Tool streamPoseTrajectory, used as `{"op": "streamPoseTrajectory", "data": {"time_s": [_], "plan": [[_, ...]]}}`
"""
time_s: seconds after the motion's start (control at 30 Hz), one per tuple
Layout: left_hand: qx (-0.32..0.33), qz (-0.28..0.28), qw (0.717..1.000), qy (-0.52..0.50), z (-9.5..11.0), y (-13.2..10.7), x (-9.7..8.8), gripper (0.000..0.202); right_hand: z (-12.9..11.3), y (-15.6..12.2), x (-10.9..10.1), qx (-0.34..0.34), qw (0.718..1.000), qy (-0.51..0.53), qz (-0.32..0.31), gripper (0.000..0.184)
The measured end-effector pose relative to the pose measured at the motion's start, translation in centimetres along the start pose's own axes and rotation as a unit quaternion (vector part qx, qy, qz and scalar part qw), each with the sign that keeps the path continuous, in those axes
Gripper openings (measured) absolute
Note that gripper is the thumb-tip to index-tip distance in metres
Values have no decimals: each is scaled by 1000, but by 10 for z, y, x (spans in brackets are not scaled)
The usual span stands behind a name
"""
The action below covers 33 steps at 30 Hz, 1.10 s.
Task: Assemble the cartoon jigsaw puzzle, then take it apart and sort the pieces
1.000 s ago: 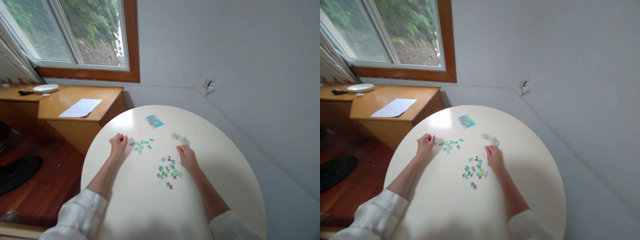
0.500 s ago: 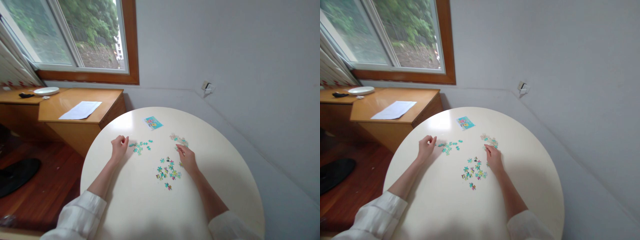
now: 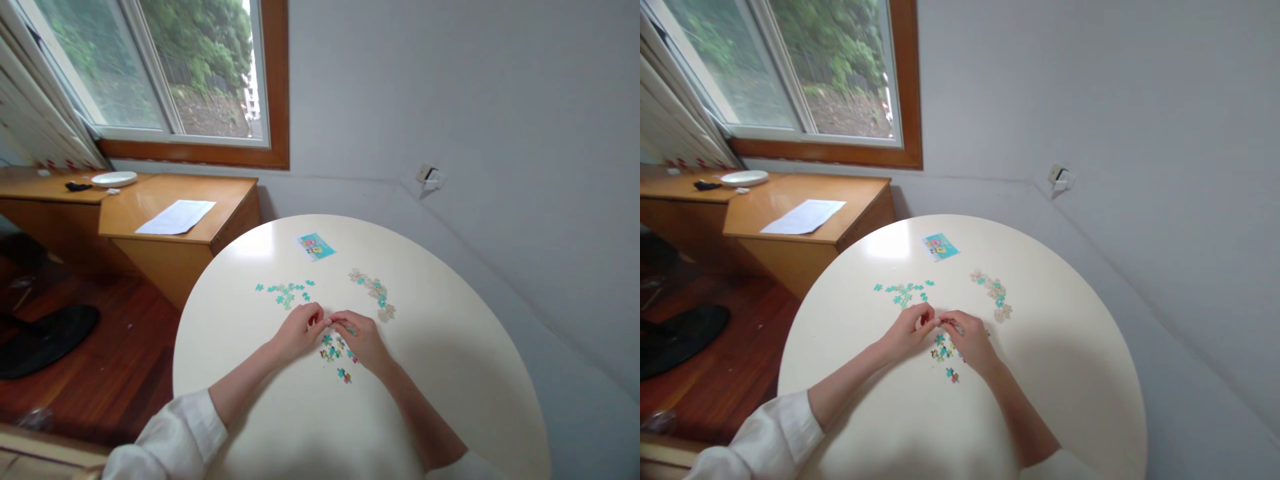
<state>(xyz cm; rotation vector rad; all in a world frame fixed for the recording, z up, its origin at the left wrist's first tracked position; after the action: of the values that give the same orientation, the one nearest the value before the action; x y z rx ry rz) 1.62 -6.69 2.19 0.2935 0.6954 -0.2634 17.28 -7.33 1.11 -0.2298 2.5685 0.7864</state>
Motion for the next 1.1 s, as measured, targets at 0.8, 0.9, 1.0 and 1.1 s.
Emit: {"op": "streamPoseTrajectory", "data": {"time_s": [0.8,0.9,1.0,1.1], "plan": [[-237,23,954,180,-91,15,-82,26,65,-4,-53,65,956,-207,197,29],[-258,20,946,197,-90,15,-80,23,64,-4,-51,69,957,-202,197,29],[-282,10,932,226,-89,16,-81,24,64,-4,-51,70,958,-200,193,28],[-298,6,919,258,-88,15,-83,26,65,-4,-51,71,959,-196,191,28]]}}
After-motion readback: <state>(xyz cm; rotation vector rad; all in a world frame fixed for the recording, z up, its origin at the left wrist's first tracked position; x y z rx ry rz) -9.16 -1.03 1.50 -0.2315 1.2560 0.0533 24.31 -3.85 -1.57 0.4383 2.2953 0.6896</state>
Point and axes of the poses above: each hand's wrist, its own y-axis towards the middle knuckle, its own x-axis out of the palm, z = x × y, the point moved 2 cm from there along y, towards the middle knuckle, and after that the axes turned 5 degrees about -x, right-handed, at the moved point
